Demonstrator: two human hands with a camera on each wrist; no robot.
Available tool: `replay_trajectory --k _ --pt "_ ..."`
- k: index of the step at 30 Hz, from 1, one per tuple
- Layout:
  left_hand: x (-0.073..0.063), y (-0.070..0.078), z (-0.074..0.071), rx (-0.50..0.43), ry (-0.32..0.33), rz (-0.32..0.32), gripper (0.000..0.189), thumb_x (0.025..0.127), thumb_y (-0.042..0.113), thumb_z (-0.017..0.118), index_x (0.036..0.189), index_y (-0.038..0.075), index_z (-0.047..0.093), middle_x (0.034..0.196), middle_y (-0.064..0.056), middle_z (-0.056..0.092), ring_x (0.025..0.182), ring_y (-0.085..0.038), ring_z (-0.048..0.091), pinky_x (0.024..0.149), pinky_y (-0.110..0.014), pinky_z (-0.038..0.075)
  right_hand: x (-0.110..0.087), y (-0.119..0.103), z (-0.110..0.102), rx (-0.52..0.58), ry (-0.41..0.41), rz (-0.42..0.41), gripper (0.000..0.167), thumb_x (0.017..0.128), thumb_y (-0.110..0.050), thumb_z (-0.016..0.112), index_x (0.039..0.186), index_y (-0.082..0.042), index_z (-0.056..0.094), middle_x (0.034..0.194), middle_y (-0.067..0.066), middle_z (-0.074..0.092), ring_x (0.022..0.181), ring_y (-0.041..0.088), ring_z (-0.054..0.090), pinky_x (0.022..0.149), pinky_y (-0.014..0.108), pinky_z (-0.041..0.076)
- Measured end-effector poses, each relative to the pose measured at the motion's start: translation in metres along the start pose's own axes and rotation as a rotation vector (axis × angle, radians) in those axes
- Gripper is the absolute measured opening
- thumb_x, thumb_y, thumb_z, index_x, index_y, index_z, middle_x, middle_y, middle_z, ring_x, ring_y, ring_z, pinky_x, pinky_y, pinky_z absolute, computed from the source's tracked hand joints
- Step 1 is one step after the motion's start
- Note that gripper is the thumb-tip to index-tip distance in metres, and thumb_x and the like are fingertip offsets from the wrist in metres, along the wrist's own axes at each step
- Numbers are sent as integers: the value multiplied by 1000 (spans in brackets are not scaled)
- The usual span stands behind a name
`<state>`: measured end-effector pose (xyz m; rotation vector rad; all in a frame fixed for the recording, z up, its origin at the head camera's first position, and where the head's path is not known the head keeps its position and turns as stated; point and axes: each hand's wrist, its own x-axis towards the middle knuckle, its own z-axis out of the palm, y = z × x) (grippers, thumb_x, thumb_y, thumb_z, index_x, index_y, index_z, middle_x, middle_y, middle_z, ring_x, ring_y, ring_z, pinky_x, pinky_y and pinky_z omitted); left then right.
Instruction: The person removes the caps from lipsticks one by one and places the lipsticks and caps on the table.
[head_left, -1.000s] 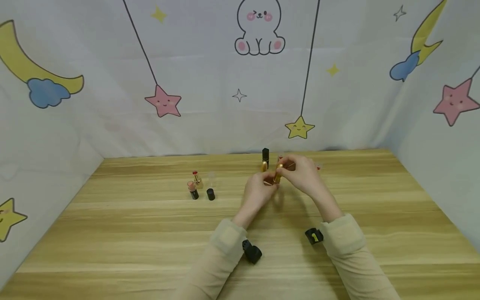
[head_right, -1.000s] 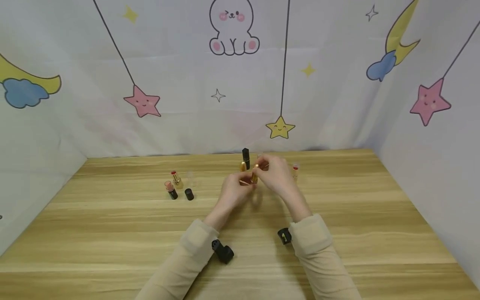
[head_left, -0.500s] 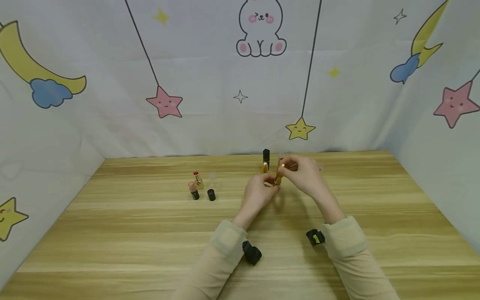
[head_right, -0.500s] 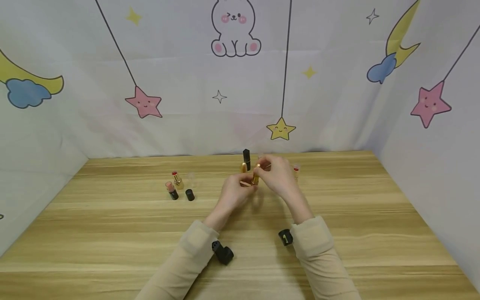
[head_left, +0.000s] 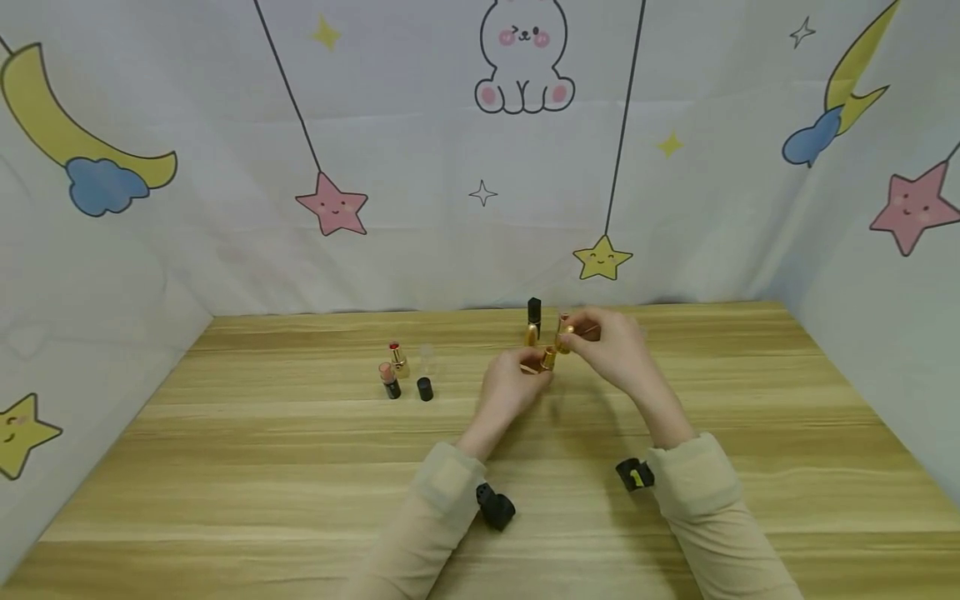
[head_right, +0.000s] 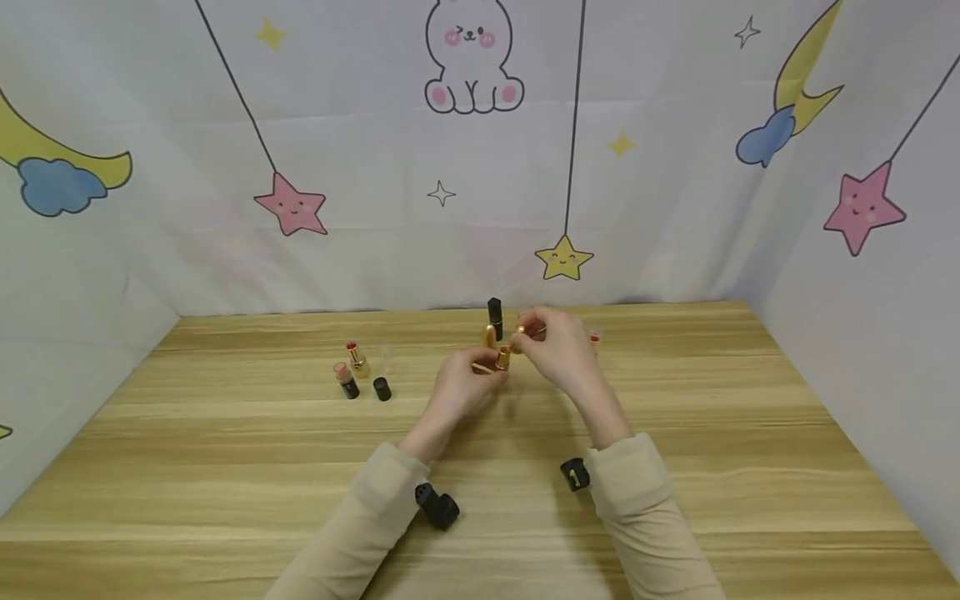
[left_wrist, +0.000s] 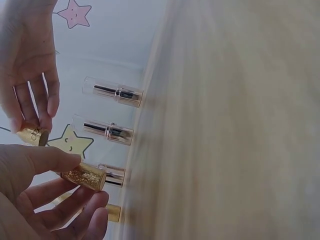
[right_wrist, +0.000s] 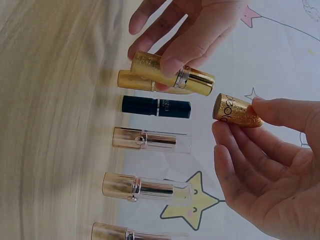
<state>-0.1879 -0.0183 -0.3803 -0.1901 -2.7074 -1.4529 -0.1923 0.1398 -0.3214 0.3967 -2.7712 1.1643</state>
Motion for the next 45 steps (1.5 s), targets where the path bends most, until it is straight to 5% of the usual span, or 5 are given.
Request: replay_trajectory --k 23,45 --pt "-16 -13 -27 15 -50 -7 20 85 12 71 104 9 72 102 -8 73 92 -25 70 79 -35 56 -14 1 24 -13 -85 35 17 90 -18 66 104 -8 68 97 10 73 91 24 70 78 39 55" --pt "-47 -38 -80 98 -46 9 11 81 10 74 91 9 72 93 -8 73 85 -23 71 76 -36 57 -17 -33 68 -43 -174 -95 8 85 -12 71 92 -9 68 86 3 71 80 14 67 75 32 54"
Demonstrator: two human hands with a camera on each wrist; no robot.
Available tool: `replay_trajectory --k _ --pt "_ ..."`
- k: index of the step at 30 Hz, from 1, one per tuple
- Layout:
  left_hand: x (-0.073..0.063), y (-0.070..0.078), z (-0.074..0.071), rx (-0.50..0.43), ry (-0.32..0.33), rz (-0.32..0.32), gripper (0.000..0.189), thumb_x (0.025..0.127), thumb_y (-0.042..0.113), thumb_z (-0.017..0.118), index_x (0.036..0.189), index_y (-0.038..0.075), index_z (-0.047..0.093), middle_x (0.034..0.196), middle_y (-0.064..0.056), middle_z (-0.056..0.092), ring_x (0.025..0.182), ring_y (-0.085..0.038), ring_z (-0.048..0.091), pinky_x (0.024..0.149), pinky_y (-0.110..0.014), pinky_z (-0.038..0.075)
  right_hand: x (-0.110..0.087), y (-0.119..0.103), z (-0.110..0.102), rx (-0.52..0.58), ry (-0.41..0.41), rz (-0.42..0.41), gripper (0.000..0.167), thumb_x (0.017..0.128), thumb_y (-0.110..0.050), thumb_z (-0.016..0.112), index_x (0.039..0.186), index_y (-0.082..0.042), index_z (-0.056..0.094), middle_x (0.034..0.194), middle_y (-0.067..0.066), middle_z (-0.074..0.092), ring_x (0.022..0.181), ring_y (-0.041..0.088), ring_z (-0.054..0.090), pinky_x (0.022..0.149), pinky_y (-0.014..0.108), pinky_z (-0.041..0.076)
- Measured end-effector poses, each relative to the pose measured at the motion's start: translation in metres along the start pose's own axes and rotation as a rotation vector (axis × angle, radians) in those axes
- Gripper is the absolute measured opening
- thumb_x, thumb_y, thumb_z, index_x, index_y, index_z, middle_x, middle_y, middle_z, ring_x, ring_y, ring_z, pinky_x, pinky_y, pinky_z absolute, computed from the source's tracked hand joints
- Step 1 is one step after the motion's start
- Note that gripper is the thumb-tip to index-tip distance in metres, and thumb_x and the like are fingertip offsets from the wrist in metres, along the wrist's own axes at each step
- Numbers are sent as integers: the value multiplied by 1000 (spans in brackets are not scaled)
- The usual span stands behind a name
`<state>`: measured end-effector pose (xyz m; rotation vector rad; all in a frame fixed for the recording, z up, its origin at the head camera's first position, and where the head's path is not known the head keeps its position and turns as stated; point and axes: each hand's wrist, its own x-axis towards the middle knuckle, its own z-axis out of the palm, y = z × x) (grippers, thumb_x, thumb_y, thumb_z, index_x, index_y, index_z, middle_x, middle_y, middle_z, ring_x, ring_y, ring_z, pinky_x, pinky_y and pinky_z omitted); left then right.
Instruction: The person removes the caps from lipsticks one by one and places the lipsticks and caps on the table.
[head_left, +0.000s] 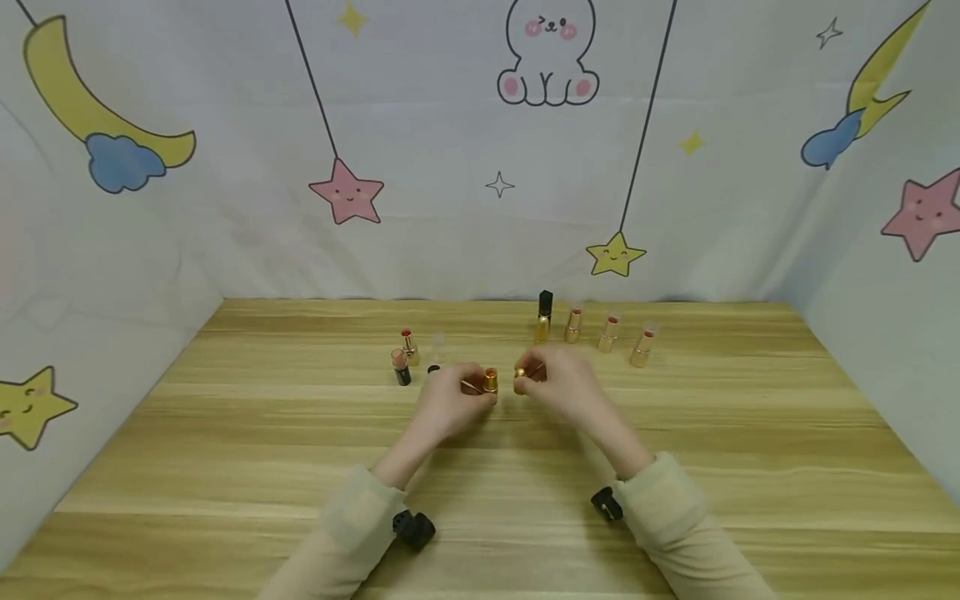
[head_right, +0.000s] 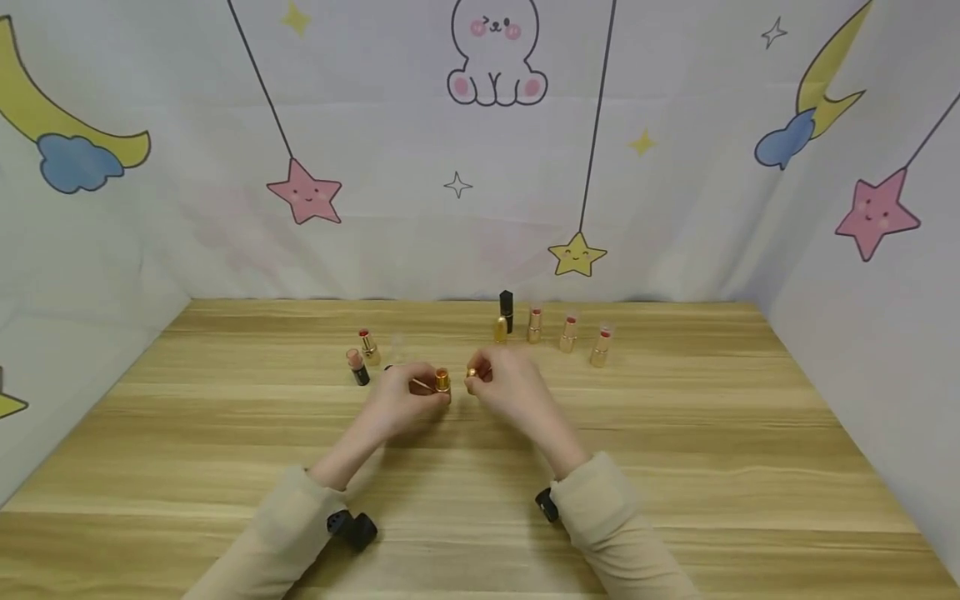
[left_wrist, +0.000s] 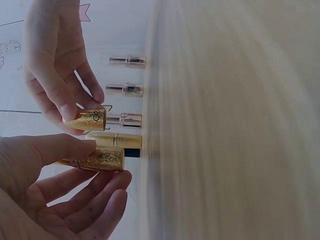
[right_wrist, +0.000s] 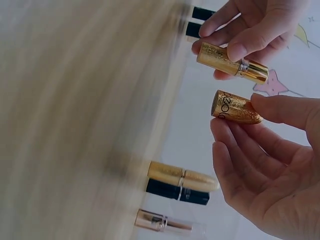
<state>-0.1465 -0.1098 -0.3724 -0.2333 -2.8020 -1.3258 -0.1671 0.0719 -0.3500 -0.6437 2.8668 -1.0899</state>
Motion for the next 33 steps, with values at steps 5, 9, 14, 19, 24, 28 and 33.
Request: replay_trajectory --k 5,9,14,19,24,28,33 --pt "-5 -8 -12 27 -3 -28 14 80 11 74 94 8 73 93 -8 73 84 -22 71 77 -37 56 2 -10 11 13 -31 6 8 85 -13 71 92 -10 68 85 1 70 80 12 65 75 30 53" --pt "-8 -15 -22 59 -1 -49 19 80 12 74 98 7 73 94 -9 73 86 -24 71 80 -40 56 4 -19 20 13 -34 2 7 85 -13 71 91 -12 68 85 0 70 79 10 64 72 28 52" --pt "-13 -23 -35 74 -15 -82 22 80 12 74 101 6 72 92 -9 74 86 -23 70 81 -40 55 7 -30 31 33 -59 11 8 86 -13 71 93 -11 68 85 -2 69 79 9 62 72 27 51" --pt "-17 -30 -47 103 -22 -107 19 80 12 73 98 6 71 92 -9 74 87 -23 70 80 -41 54 8 -41 39 54 -94 9 11 86 -13 70 97 -9 68 86 -1 69 80 9 62 71 27 51" --pt "-22 -37 -60 117 -22 -109 27 81 11 72 106 4 71 92 -11 74 86 -24 69 81 -42 54 14 -52 47 56 -117 -5 10 87 -12 69 97 -9 68 87 0 70 81 11 63 73 28 51" --pt "-23 -41 -67 133 -29 -107 26 80 10 72 105 3 71 91 -11 73 85 -23 69 80 -41 54 19 -59 54 60 -132 -3 11 87 -13 69 98 -9 69 89 1 70 82 11 63 74 29 51" --pt "-24 -46 -76 160 -41 -109 22 81 12 73 101 3 71 93 -12 73 86 -24 69 79 -40 54 25 -66 61 74 -147 -11 13 87 -12 69 98 -7 69 90 2 71 83 12 64 74 28 51"
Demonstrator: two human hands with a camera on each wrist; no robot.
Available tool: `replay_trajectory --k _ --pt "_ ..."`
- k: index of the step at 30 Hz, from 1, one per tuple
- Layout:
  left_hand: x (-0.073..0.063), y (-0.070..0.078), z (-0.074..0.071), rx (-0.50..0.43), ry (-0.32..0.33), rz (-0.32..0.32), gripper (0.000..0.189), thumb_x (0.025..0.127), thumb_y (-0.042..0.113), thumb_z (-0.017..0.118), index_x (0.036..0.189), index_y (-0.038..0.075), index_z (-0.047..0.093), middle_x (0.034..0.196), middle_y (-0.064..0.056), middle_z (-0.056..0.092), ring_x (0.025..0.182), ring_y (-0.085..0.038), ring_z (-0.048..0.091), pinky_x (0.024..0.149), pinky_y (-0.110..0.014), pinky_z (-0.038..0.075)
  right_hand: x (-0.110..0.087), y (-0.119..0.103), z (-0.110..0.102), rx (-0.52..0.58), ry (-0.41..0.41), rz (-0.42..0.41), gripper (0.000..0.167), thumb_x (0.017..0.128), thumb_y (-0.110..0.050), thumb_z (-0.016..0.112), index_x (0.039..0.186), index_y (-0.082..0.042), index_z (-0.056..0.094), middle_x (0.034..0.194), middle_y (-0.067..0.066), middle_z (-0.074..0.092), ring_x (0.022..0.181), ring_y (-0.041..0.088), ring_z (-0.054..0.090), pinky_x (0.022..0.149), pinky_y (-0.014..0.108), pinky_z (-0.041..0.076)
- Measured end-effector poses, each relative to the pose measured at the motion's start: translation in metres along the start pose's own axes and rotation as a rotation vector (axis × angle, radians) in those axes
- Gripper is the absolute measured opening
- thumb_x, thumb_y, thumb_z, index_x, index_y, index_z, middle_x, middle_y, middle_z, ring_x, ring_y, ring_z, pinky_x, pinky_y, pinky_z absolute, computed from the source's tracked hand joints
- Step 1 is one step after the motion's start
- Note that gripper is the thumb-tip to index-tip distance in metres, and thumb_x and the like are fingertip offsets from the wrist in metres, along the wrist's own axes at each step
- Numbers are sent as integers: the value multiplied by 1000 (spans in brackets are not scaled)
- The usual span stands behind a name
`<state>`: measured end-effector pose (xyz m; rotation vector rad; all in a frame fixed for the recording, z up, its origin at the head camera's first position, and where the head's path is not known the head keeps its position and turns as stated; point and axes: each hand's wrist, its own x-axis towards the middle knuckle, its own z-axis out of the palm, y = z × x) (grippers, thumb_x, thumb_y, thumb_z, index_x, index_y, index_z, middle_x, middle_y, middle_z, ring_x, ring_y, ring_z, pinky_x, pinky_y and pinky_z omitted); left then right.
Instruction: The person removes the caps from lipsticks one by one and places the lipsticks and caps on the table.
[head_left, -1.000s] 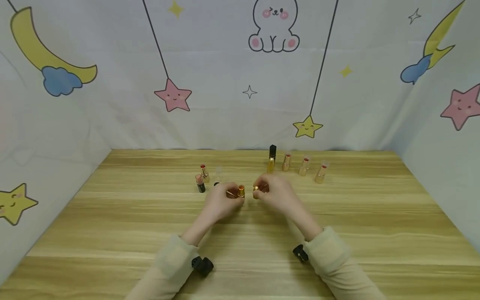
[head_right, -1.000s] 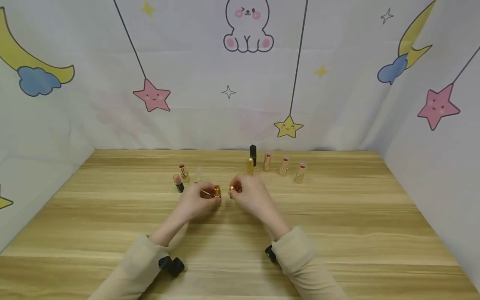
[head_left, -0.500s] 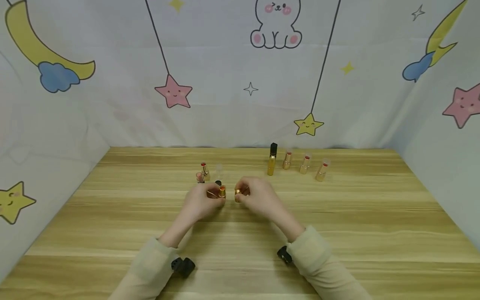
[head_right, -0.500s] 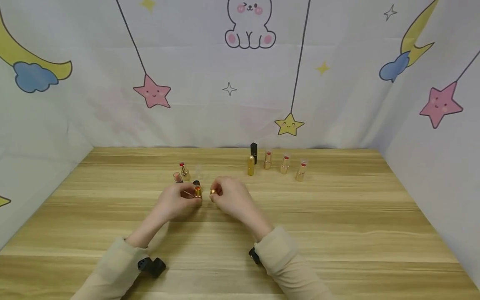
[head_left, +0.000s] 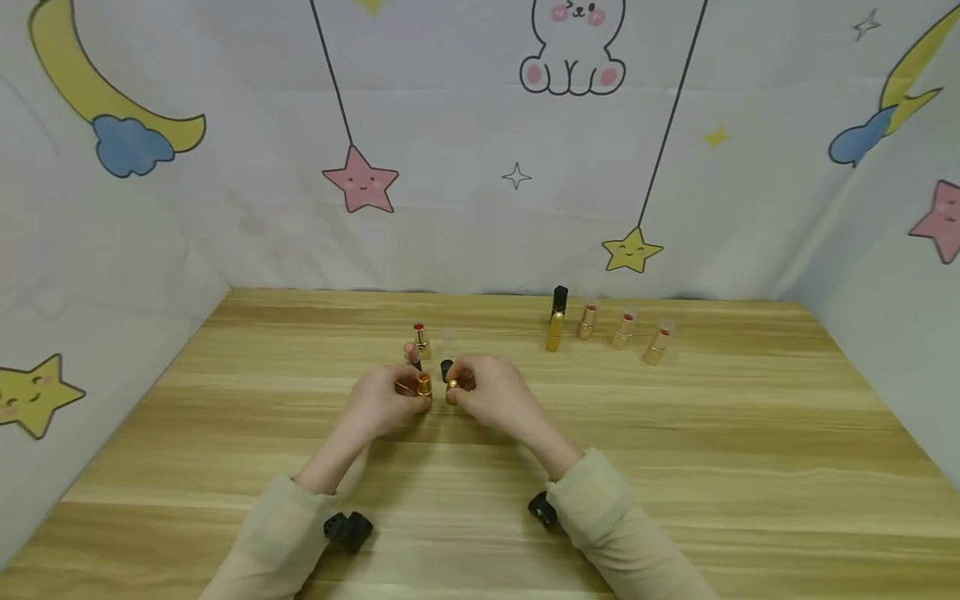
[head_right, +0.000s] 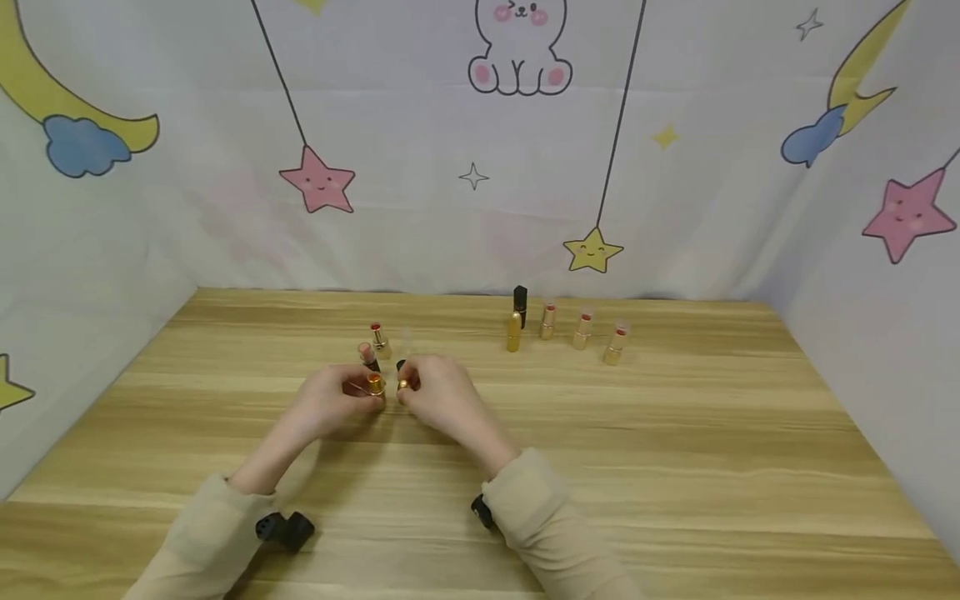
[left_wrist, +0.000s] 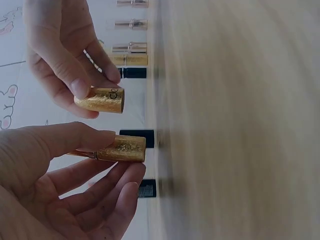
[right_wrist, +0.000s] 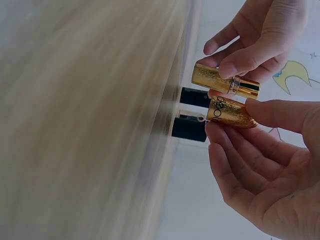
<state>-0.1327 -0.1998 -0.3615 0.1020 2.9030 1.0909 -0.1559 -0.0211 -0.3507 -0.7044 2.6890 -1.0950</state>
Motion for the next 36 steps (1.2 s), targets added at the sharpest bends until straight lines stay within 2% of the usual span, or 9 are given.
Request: replay_trajectory --k 6,12,17,25,31,36 --pt "3 -5 -6 2 -1 -10 20 80 11 73 98 3 71 94 -13 73 88 -27 69 81 -43 54 5 -1 3 -11 -10 1 12 86 -11 70 97 -8 69 90 2 71 82 11 64 73 26 51" --pt "6 -12 -6 17 -9 6 13 80 10 73 92 4 70 91 -13 73 86 -27 69 78 -42 54 10 -3 7 -23 -40 14 6 84 -9 71 89 -10 68 85 1 69 78 10 59 72 26 47" --pt "7 -16 -7 8 -12 4 12 80 9 72 91 4 70 91 -13 73 87 -27 69 77 -41 55 13 -4 10 -53 -52 23 6 83 -8 72 88 -9 68 84 1 67 77 12 56 72 26 45" --pt "6 -18 -10 -1 -17 -19 16 81 11 71 96 4 70 95 -14 73 91 -29 69 79 -42 54 16 -6 13 -95 -64 0 9 83 -7 71 91 -7 69 86 3 67 78 14 56 72 28 46" --pt "3 -16 -13 -7 -7 2 13 80 10 70 92 4 70 91 -14 73 88 -29 69 76 -39 54 18 -5 15 -118 -79 -11 8 82 -7 72 89 -8 69 85 3 66 77 14 54 71 27 44" --pt "3 -17 -13 -13 -12 -10 16 80 11 71 94 4 70 92 -14 73 88 -28 69 76 -39 54 20 -4 16 -124 -86 -18 8 82 -7 72 90 -7 69 86 4 66 77 14 54 71 28 44"
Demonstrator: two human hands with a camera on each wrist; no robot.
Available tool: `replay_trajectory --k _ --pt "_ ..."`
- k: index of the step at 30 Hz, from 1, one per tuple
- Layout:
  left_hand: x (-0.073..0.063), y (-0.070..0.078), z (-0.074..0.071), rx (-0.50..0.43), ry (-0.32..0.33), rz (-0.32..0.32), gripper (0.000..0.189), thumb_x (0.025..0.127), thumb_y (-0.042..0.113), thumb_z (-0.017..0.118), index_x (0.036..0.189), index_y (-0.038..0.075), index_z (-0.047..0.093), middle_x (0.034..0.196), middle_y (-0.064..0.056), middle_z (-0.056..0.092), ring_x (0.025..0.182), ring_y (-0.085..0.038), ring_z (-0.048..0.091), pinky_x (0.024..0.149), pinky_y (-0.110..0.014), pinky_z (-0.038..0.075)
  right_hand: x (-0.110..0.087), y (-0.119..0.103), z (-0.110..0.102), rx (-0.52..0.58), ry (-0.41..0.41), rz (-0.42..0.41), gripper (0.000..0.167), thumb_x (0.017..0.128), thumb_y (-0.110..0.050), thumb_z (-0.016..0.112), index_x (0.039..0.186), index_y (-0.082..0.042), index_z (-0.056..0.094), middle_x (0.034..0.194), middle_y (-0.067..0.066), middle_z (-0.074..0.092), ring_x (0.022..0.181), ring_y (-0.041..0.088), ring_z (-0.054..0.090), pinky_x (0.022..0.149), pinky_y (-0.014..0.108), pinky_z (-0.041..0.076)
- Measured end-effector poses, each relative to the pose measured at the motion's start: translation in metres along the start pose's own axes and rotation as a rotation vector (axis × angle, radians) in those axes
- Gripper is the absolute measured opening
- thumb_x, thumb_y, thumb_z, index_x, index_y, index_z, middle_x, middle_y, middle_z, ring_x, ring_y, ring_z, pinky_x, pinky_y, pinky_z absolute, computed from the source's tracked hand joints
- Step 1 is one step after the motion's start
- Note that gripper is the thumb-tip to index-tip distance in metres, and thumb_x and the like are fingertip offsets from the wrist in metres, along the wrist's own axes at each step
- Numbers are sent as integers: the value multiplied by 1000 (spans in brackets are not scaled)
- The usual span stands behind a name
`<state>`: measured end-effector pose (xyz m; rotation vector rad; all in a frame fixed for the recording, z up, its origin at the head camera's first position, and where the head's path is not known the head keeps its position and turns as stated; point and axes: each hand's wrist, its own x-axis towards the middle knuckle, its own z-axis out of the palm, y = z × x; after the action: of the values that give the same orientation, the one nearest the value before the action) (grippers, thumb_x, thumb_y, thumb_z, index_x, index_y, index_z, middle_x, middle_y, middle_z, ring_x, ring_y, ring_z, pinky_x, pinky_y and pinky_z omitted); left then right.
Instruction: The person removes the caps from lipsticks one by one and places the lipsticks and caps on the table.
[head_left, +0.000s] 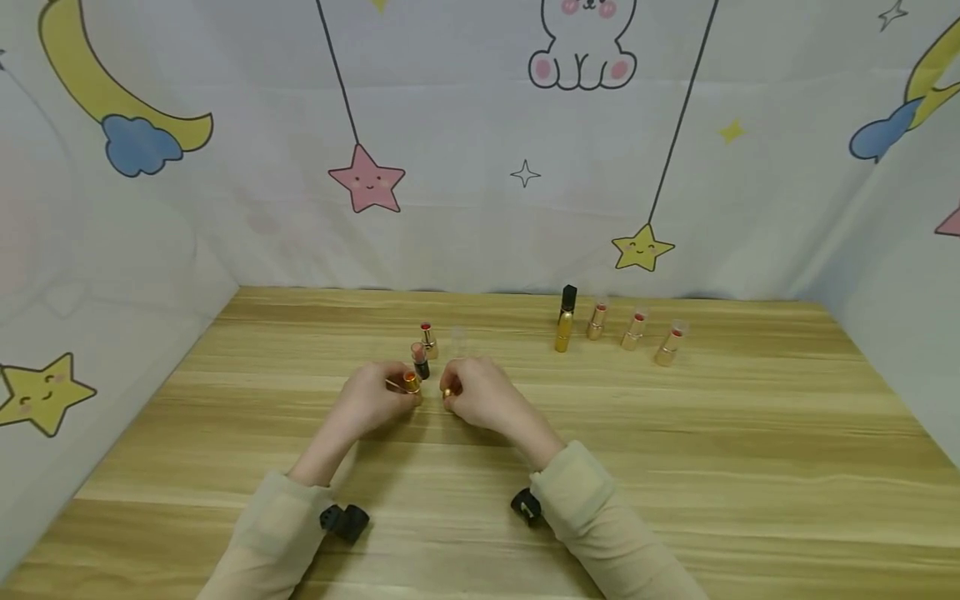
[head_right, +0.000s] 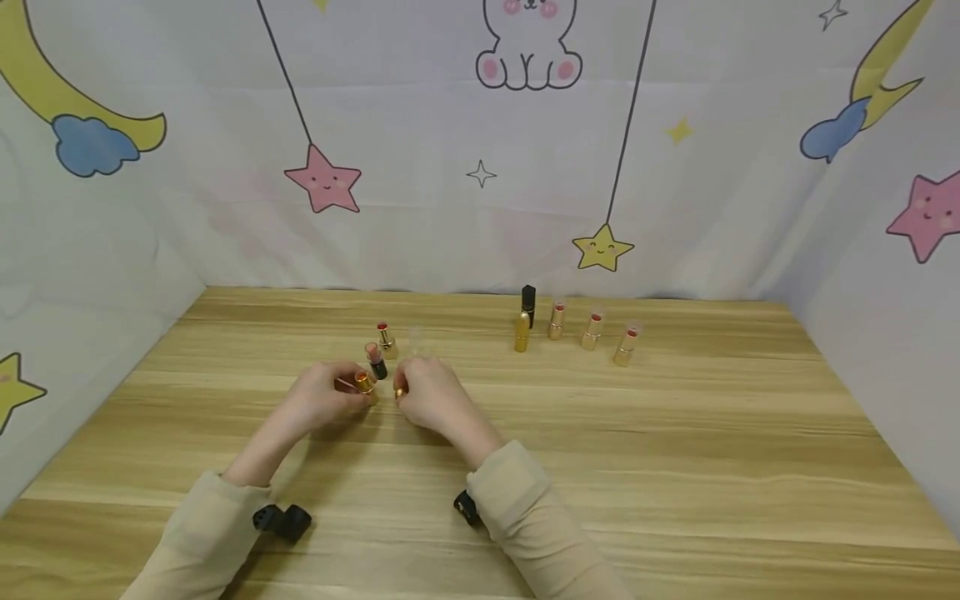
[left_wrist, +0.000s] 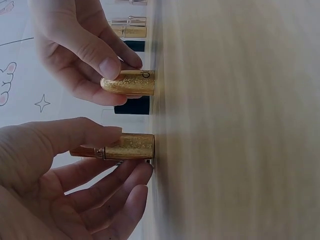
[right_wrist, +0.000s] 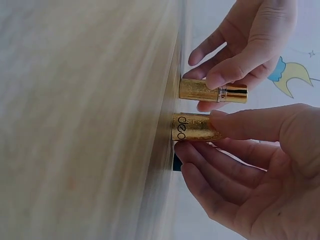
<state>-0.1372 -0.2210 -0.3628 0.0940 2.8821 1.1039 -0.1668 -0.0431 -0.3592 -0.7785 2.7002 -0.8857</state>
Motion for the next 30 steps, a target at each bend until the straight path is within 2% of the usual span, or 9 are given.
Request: replay_trajectory --k 7,11,15,23,30 --pt "1 -1 0 5 -16 -13 20 81 12 70 98 3 69 95 -15 72 91 -29 68 78 -42 54 -1 1 -1 21 -1 8 20 82 -8 72 102 -5 69 93 5 67 84 17 59 77 31 48" --pt "0 2 -3 8 -20 -29 24 81 14 71 103 3 69 98 -15 72 94 -30 68 80 -43 53 -3 3 -6 75 -6 33 26 83 -12 72 108 -5 66 99 6 67 93 20 61 84 35 50" --pt "-1 5 -6 -3 -16 -29 27 81 14 73 105 3 68 99 -14 72 95 -29 68 82 -44 53 -5 7 -14 112 0 60 25 86 -16 70 109 -7 66 102 5 68 96 19 63 86 35 51" --pt "-3 14 -12 -15 16 -61 32 83 18 72 112 7 68 108 -11 71 101 -27 66 86 -43 52 -13 10 -29 127 79 56 19 89 -21 67 105 -10 68 95 1 70 89 16 65 82 34 52" --pt "-7 22 -18 24 51 -33 33 86 20 70 116 8 67 113 -12 69 107 -29 64 88 -46 51 -20 11 -41 123 132 52 19 93 -28 63 105 -15 69 96 -1 71 91 17 65 82 34 53"
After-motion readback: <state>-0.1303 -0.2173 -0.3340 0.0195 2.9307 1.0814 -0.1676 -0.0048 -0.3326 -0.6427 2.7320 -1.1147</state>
